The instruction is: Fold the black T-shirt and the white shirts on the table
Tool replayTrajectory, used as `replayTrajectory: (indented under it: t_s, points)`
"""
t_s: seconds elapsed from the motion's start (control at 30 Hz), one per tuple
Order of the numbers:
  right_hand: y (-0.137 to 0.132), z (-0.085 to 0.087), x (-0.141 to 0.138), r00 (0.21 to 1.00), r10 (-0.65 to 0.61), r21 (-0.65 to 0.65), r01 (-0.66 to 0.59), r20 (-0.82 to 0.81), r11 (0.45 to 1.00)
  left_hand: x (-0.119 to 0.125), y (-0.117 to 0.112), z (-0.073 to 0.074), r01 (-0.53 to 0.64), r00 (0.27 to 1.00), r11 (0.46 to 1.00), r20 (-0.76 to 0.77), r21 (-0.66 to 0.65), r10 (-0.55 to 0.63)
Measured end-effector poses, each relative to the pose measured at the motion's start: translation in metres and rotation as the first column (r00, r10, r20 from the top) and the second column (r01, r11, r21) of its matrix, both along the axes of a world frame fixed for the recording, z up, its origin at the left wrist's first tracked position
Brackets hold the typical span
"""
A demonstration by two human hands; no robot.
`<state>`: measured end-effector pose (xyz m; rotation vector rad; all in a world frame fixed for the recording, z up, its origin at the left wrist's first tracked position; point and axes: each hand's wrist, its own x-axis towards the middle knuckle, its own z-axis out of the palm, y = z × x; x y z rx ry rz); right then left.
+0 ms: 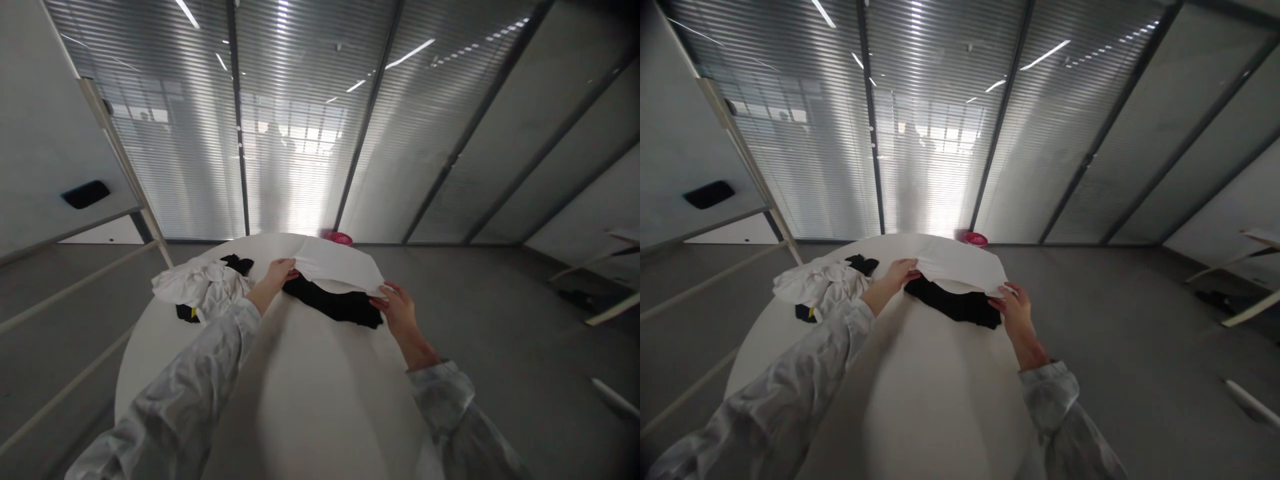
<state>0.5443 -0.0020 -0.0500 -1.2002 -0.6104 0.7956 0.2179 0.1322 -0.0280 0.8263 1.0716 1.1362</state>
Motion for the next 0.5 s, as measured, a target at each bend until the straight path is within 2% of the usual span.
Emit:
replayTrajectory:
  t_s: [0.1,0.2,0.3,0.43,0.5]
  points:
    - [-0.005,-0.015,-0.006,1.0,0.021,-0.044,-0.022,-0.018,0.999,-0.002,-0.007,-0.01,0.031,0.998,0.997,-0.043,-0.064,-0.034]
    - [0.004,-0.009,-0.005,0.999,0.005,-0.059,-0.008,-0.04,0.998,-0.004,-0.01,-0.012,0.062,0.996,0.993,-0.05,-0.101,-0.068]
    - [0.026,0.02,-0.003,0.999,0.006,-0.023,-0.007,-0.053,1.0,-0.003,-0.005,0.003,0.101,0.995,0.992,0.009,-0.081,-0.101]
    - [0.057,0.079,-0.003,0.996,-0.037,0.131,0.047,-0.077,0.99,0.01,0.012,0.043,0.084,0.988,0.996,0.125,0.02,-0.086]
    - [0.062,0.106,-0.003,0.999,-0.018,0.235,0.024,-0.027,0.972,0.015,0.02,0.064,0.055,0.982,0.996,0.177,0.07,-0.067]
